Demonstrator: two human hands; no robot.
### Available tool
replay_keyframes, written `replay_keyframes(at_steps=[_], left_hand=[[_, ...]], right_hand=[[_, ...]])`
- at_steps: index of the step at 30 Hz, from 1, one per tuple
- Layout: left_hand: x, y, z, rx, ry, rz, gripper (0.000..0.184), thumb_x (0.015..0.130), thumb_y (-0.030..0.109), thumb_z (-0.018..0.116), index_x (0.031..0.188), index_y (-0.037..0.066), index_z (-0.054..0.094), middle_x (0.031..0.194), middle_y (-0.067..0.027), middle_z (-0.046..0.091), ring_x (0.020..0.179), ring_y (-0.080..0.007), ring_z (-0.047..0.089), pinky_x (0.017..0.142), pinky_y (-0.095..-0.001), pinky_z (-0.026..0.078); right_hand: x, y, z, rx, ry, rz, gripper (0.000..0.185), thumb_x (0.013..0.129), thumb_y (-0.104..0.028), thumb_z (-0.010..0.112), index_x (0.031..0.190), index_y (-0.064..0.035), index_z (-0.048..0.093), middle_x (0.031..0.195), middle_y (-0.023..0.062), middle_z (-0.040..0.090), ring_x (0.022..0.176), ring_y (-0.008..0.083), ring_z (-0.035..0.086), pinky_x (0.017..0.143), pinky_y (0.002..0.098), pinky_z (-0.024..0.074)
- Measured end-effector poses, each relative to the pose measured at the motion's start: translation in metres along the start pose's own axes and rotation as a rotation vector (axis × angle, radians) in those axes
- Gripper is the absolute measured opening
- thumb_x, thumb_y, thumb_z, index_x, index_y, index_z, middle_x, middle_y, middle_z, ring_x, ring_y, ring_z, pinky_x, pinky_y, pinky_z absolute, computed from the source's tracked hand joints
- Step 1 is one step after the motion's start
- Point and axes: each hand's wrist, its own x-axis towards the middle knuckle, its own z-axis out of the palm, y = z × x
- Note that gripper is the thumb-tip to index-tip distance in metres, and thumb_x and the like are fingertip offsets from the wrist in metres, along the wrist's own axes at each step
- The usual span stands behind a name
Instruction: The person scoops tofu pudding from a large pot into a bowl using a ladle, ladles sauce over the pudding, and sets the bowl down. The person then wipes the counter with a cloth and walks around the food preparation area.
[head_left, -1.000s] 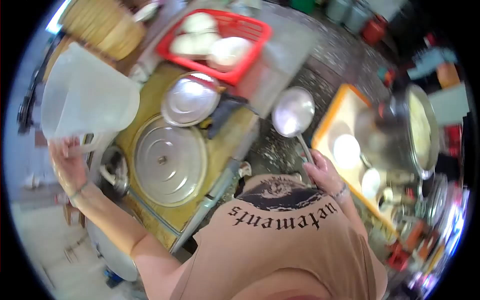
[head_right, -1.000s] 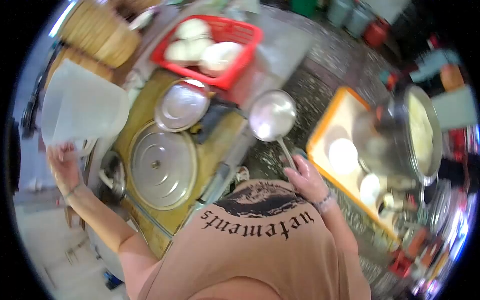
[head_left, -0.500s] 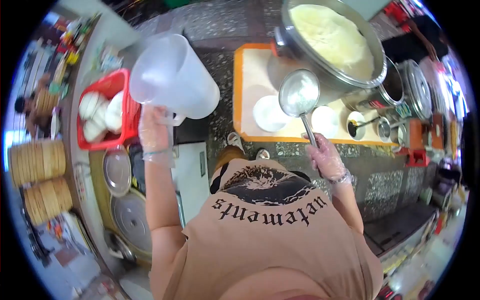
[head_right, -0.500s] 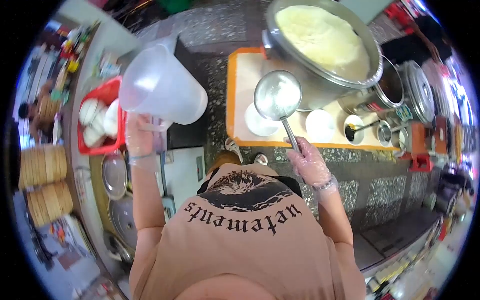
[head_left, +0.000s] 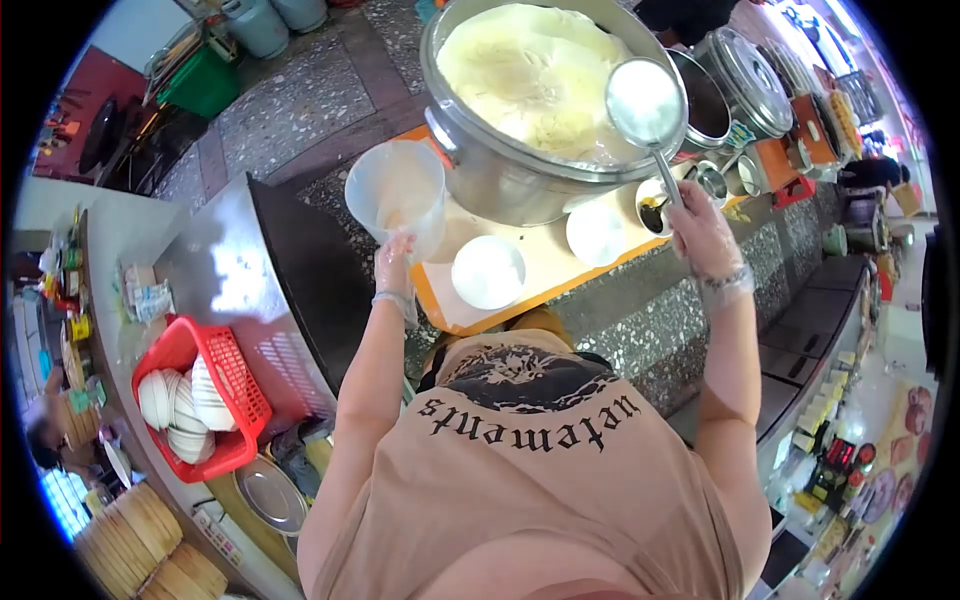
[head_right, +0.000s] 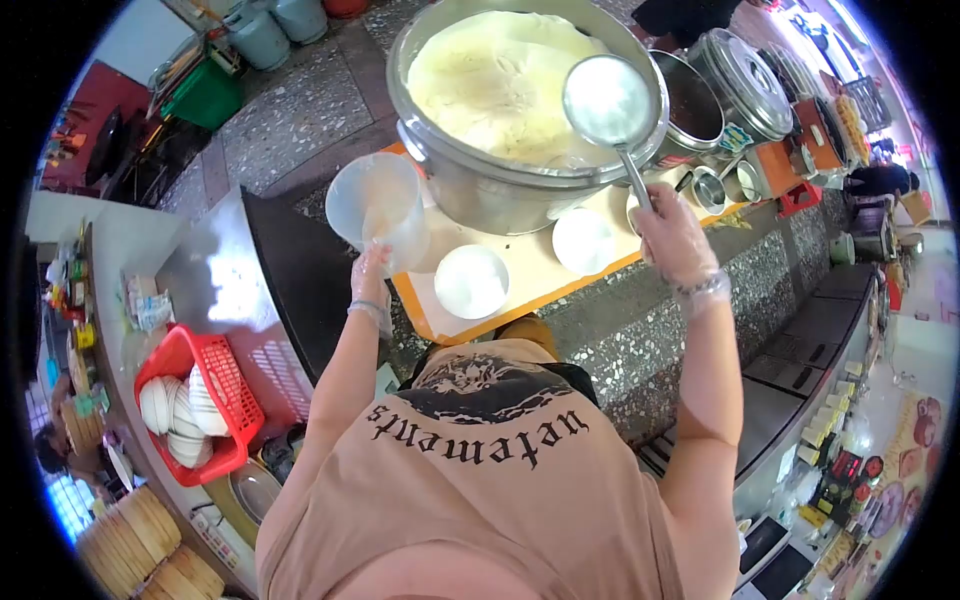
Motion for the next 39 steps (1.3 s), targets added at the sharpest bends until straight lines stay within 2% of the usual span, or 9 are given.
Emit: replay_keyframes(at_steps=[7,9,12,16,21,23,27,31,39], left_hand=[[-0.014,-0.029,0.016,0.355,-0.021,-0.187,0.034,0.083,0.033,0.060,0.091,0.001,0.067,0.084,-0.0047,0.061,0.078,-0.0174,0.054,0.076,-0.0302,0.042],[-0.010,-0.028,0.018,0.423,-0.008,-0.209,0.036,0.082,0.032,0.061,0.096,-0.001,0.066,0.087,-0.0107,0.066,0.083,-0.0256,0.060,0.078,-0.0340,0.045],[0.007,-0.062,0.000,0.650,0.042,-0.068,0.045,0.079,0.031,0.065,0.101,-0.008,0.062,0.105,-0.0267,0.064,0.104,-0.0401,0.058,0.088,-0.0417,0.045],[-0.039,-0.016,0.052,0.712,0.407,-0.055,0.052,0.079,0.031,0.068,0.113,-0.007,0.057,0.109,-0.0244,0.062,0.103,-0.0360,0.059,0.091,-0.0396,0.045],[-0.054,-0.068,0.045,0.523,0.432,-0.185,0.049,0.079,0.027,0.071,0.110,-0.008,0.056,0.102,-0.0178,0.061,0.094,-0.0248,0.058,0.085,-0.0355,0.046],[-0.061,-0.065,0.048,0.419,0.570,0.018,0.045,0.081,0.027,0.069,0.107,-0.007,0.057,0.099,-0.0146,0.058,0.091,-0.0221,0.056,0.084,-0.0339,0.045],[-0.053,-0.010,0.066,0.637,0.423,0.016,0.044,0.085,0.031,0.064,0.108,-0.006,0.059,0.106,-0.0140,0.061,0.094,-0.0239,0.059,0.086,-0.0344,0.045],[-0.037,-0.009,0.060,0.187,0.304,-0.100,0.043,0.086,0.039,0.063,0.100,-0.001,0.064,0.105,-0.0125,0.063,0.095,-0.0221,0.059,0.086,-0.0356,0.043],[-0.035,-0.003,0.061,0.112,0.269,-0.288,0.041,0.086,0.042,0.064,0.093,0.002,0.065,0.099,-0.0085,0.061,0.098,-0.0188,0.053,0.091,-0.0334,0.038]], right_hand=[[0.116,-0.035,-0.049,-0.555,-0.237,-0.165,0.030,0.087,-0.024,0.058,0.104,0.0005,0.060,0.074,0.0092,0.060,0.062,0.0171,0.057,0.061,0.0312,0.0468],[0.166,-0.027,-0.059,-0.796,-0.318,-0.562,0.031,0.086,-0.020,0.058,0.108,0.0018,0.059,0.084,0.0126,0.062,0.072,0.0204,0.060,0.067,0.0318,0.0475],[0.207,-0.058,-0.058,-0.924,-0.562,-0.534,0.033,0.084,-0.020,0.058,0.108,0.0024,0.061,0.092,0.0188,0.064,0.087,0.0289,0.060,0.080,0.0356,0.0462],[0.250,-0.063,-0.043,-1.114,-0.706,-0.462,0.035,0.085,-0.027,0.059,0.112,-0.0065,0.064,0.097,0.0141,0.067,0.091,0.0252,0.063,0.084,0.0340,0.0470],[0.273,-0.062,-0.029,-1.266,-0.757,-0.529,0.035,0.084,-0.028,0.059,0.112,-0.0077,0.065,0.098,0.0128,0.067,0.091,0.0242,0.063,0.083,0.0346,0.0475],[0.275,-0.065,-0.025,-1.281,-0.767,-0.547,0.035,0.083,-0.028,0.059,0.112,-0.0080,0.065,0.099,0.0128,0.067,0.091,0.0245,0.064,0.083,0.0347,0.0476],[0.281,-0.065,-0.025,-1.266,-0.771,-0.433,0.036,0.085,-0.029,0.058,0.113,-0.0070,0.064,0.104,0.0156,0.065,0.100,0.0283,0.061,0.089,0.0363,0.0454],[0.282,-0.061,-0.024,-1.251,-0.730,-0.512,0.036,0.083,-0.029,0.059,0.110,-0.0066,0.065,0.101,0.0162,0.066,0.097,0.0285,0.063,0.086,0.0369,0.0465],[0.280,-0.056,-0.023,-1.263,-0.728,-0.515,0.036,0.086,-0.030,0.057,0.111,-0.0050,0.064,0.104,0.0172,0.065,0.100,0.0310,0.060,0.090,0.0378,0.0442]])
